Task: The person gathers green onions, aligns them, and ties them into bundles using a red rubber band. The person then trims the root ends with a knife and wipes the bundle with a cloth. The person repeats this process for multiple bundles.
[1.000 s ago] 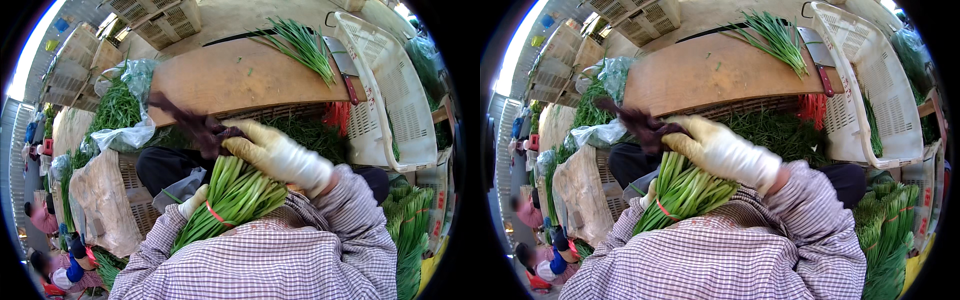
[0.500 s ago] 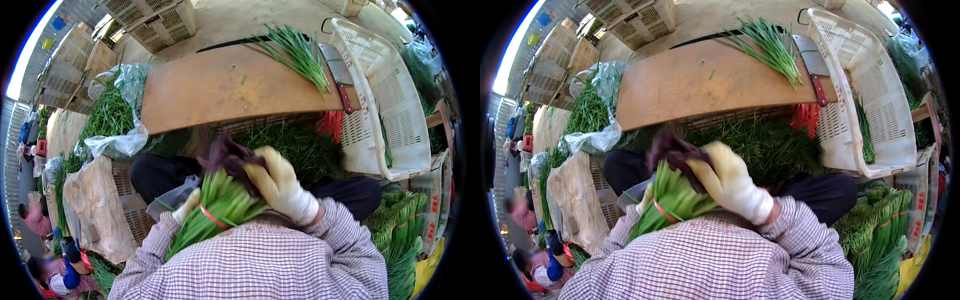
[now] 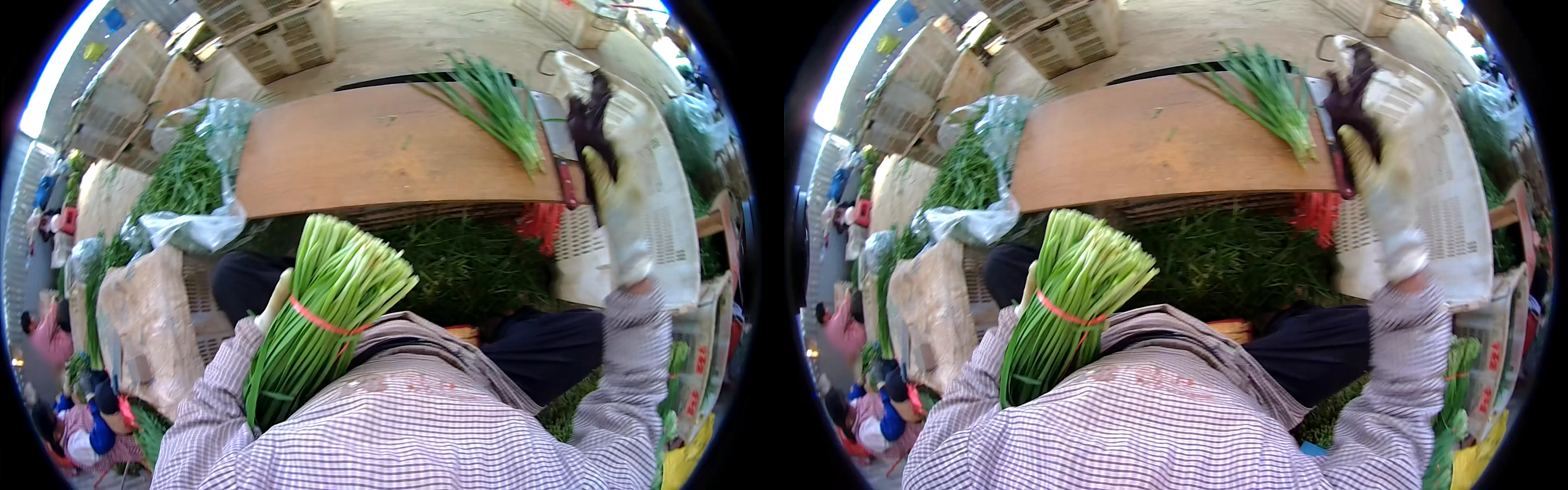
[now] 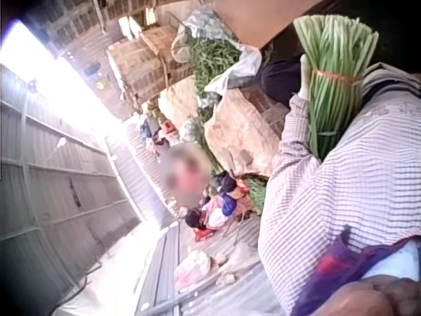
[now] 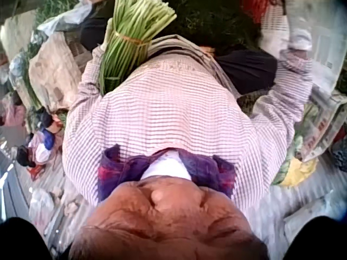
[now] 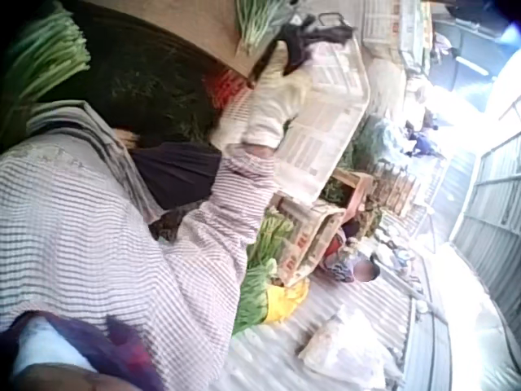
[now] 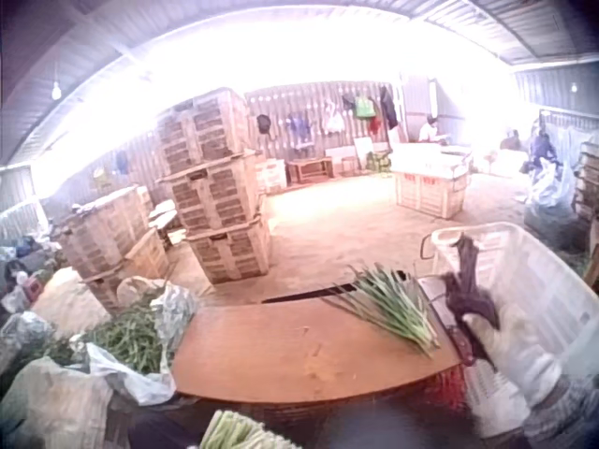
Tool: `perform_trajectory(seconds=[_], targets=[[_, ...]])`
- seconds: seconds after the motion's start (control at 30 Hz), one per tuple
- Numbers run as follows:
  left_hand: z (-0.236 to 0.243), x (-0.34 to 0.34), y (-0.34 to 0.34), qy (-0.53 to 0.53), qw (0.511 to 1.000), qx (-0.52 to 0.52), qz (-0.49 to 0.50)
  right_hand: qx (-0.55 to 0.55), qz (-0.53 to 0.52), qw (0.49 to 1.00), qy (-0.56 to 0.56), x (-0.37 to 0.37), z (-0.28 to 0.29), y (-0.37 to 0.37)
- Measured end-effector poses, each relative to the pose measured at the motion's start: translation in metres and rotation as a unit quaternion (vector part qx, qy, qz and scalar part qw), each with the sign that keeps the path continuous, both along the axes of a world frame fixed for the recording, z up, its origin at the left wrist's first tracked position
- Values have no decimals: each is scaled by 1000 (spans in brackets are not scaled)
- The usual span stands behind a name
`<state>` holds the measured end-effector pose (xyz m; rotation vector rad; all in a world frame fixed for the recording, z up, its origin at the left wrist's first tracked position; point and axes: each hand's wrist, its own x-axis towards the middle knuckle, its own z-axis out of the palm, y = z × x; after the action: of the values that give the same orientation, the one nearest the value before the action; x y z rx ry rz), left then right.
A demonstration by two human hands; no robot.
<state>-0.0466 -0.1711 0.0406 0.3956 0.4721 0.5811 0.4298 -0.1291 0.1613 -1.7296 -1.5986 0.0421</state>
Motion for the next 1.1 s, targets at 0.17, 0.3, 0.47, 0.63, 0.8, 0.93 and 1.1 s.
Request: perform_trajectory(seconds=[0.17,0.3,0.47,0.63,0.8,0.93,1.1], targets=[[24,14,4,-40,995,-23,92,30,-98,979,-175,-30,38,5],[40,32,-5,-138,981,-64,117,165,265,949,-37,-123,14,-41],[45,38,-9,-149,983,-26,105,112,343,932,-41,-187,-16,-54],[40,28,-12,-91,991,-4,103,55,310,945,-94,-206,-26,-61],[37,21,-16,-54,991,55,113,82,275,952,-107,-216,-14,-62],[30,16,-14,-1,990,101,94,47,251,960,-118,-220,-22,-64],[30,13,-13,-10,996,61,70,-20,239,968,-72,-219,-24,-66]])
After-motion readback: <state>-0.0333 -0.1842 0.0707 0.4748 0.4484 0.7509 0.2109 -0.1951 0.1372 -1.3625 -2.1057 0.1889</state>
